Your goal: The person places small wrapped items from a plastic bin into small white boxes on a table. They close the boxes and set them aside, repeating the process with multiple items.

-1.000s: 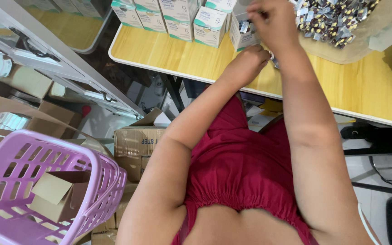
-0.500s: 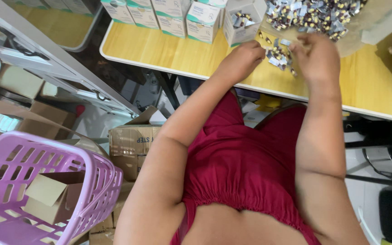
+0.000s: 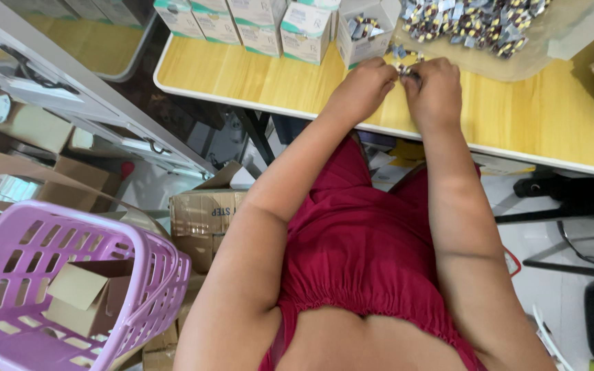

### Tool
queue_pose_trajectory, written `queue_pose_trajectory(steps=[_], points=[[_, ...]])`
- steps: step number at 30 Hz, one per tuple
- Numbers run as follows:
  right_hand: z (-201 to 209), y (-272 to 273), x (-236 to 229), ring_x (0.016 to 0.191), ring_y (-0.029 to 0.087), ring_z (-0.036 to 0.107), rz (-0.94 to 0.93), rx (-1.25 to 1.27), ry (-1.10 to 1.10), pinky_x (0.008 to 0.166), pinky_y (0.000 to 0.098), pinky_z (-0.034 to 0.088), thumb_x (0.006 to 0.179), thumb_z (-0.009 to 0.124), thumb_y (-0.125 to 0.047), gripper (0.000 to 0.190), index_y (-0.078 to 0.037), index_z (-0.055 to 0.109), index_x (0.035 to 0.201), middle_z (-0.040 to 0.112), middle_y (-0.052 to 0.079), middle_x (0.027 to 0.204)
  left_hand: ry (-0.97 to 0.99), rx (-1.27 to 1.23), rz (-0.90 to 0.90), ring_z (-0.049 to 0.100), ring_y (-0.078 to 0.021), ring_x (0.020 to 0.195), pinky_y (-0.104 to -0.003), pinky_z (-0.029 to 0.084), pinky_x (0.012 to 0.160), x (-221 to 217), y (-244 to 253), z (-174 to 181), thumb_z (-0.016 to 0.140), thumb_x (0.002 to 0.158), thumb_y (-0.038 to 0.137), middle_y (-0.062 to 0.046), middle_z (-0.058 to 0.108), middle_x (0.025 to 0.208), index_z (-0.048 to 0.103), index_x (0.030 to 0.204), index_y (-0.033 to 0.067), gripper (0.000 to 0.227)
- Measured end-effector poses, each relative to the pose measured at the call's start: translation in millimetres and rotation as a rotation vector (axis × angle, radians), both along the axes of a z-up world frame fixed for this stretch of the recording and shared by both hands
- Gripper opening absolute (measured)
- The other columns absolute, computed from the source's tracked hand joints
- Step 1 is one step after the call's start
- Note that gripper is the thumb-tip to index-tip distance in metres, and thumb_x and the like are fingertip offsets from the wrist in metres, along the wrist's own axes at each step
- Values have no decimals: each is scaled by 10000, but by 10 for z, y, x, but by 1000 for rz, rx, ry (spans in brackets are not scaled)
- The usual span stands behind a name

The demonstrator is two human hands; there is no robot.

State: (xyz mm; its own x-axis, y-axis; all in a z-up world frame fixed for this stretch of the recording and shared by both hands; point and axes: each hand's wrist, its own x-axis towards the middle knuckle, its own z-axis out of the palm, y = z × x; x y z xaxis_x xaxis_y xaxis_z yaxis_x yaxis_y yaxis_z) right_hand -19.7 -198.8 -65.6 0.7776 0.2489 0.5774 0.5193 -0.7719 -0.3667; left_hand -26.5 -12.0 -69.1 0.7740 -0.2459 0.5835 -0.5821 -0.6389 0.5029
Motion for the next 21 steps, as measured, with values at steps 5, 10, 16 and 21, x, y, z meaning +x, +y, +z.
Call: queue_pose_trajectory(steps=[5, 10, 16, 21], points=[[-53, -65, 74, 950, 379, 671, 51, 205, -37, 867, 447, 535, 913, 839, -63, 158, -11, 768, 1044, 695, 187, 1016, 10, -15, -14, 664, -370, 975, -457, 535, 833, -54, 8, 26, 744, 864, 94, -137, 667, 975, 701, 989, 65, 136], [-10, -57, 48, 877, 352, 692, 77, 314, 5, 806, 407, 550, 906, 829, -30, 168, 8, 757, 1053, 689, 195, 981, -23, -79, -30, 675, -361, 966, -444, 540, 818, -127, 17, 88, 752, 841, 70, -125, 667, 980, 692, 990, 63, 161], [23, -72, 11, 876, 350, 694, 102, 312, -21, 804, 399, 548, 897, 835, -13, 160, 6, 767, 1041, 694, 201, 971, 99, -251, -114, 690, -253, 796, -365, 560, 727, -79, 57, 121, 801, 789, 32, -104, 683, 927, 720, 959, 51, 189], [39, -63, 18, 857, 323, 706, 90, 331, 23, 794, 379, 553, 876, 839, -29, 181, -1, 769, 1040, 704, 196, 973, 144, -274, -202, 707, -214, 757, -325, 571, 704, -36, 102, 193, 782, 799, 1, -92, 703, 841, 706, 903, 29, 132]])
